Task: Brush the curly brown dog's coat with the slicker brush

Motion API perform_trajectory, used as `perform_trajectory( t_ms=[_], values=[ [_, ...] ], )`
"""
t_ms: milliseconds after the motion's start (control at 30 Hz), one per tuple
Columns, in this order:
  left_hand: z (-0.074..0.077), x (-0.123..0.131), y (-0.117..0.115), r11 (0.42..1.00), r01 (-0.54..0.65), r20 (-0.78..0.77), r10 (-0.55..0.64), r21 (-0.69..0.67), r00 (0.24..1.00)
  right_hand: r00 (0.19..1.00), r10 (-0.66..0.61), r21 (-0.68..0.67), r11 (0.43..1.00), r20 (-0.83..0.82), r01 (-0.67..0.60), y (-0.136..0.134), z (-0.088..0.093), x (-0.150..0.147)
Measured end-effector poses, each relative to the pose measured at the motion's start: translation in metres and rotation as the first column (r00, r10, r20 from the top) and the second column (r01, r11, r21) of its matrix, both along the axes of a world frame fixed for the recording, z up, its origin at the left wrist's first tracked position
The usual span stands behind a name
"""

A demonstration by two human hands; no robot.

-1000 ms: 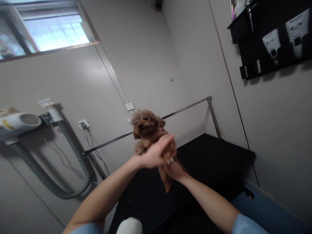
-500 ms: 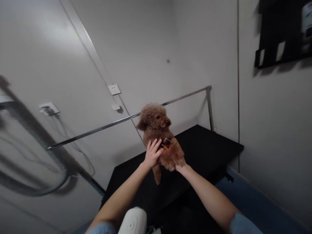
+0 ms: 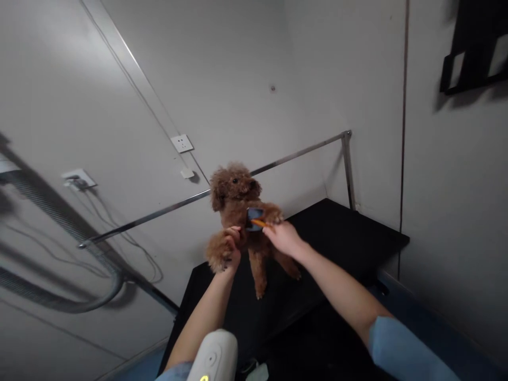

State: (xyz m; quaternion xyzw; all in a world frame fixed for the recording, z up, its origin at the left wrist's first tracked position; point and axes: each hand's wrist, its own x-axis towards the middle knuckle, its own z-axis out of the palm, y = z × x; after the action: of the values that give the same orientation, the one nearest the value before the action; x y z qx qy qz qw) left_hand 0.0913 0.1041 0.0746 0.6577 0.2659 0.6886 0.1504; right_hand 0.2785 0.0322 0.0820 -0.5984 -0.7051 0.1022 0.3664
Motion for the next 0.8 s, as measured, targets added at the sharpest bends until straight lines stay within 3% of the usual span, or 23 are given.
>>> perform_trajectory(
  t_ms=[100, 233, 400, 533, 600, 700, 800],
  values=[
    [0.011, 0.0, -0.024, 0.995, -0.008, 0.181, -0.009, 0.097, 0.983, 0.974, -0.101, 0.031, 0.995, 0.205, 0.097, 0.006, 0.039, 0.015],
    [0.016, 0.004, -0.049, 0.991, 0.047, 0.357, -0.089, 0.124, 0.93, 0.888, 0.055, 0.101, 0.988, 0.456, -0.113, 0.007, 0.07, 0.005],
    [0.012, -0.008, -0.066, 0.974, 0.11, 0.371, -0.179, 0.2, 0.912, 0.856, 0.005, 0.097, 0.993, 0.518, -0.064, 0.009, 0.101, -0.01],
    [-0.001, -0.029, -0.08, 0.955, 0.093, 0.346, -0.192, 0.282, 0.918, 0.8, 0.13, 0.06, 0.977, 0.585, -0.202, 0.005, 0.114, -0.02],
    [-0.007, -0.038, -0.088, 0.968, 0.07, 0.357, -0.156, 0.243, 0.921, 0.806, 0.09, 0.055, 0.987, 0.585, -0.15, 0.001, 0.118, -0.025],
    [-0.013, -0.045, -0.096, 0.984, 0.061, 0.362, -0.118, 0.166, 0.925, 0.829, 0.02, 0.107, 0.99, 0.558, -0.096, -0.009, 0.115, -0.033],
    [-0.015, -0.046, -0.099, 0.981, 0.043, 0.381, -0.114, 0.189, 0.917, 0.798, 0.146, 0.068, 0.971, 0.584, -0.228, -0.017, 0.107, -0.041]
  ],
)
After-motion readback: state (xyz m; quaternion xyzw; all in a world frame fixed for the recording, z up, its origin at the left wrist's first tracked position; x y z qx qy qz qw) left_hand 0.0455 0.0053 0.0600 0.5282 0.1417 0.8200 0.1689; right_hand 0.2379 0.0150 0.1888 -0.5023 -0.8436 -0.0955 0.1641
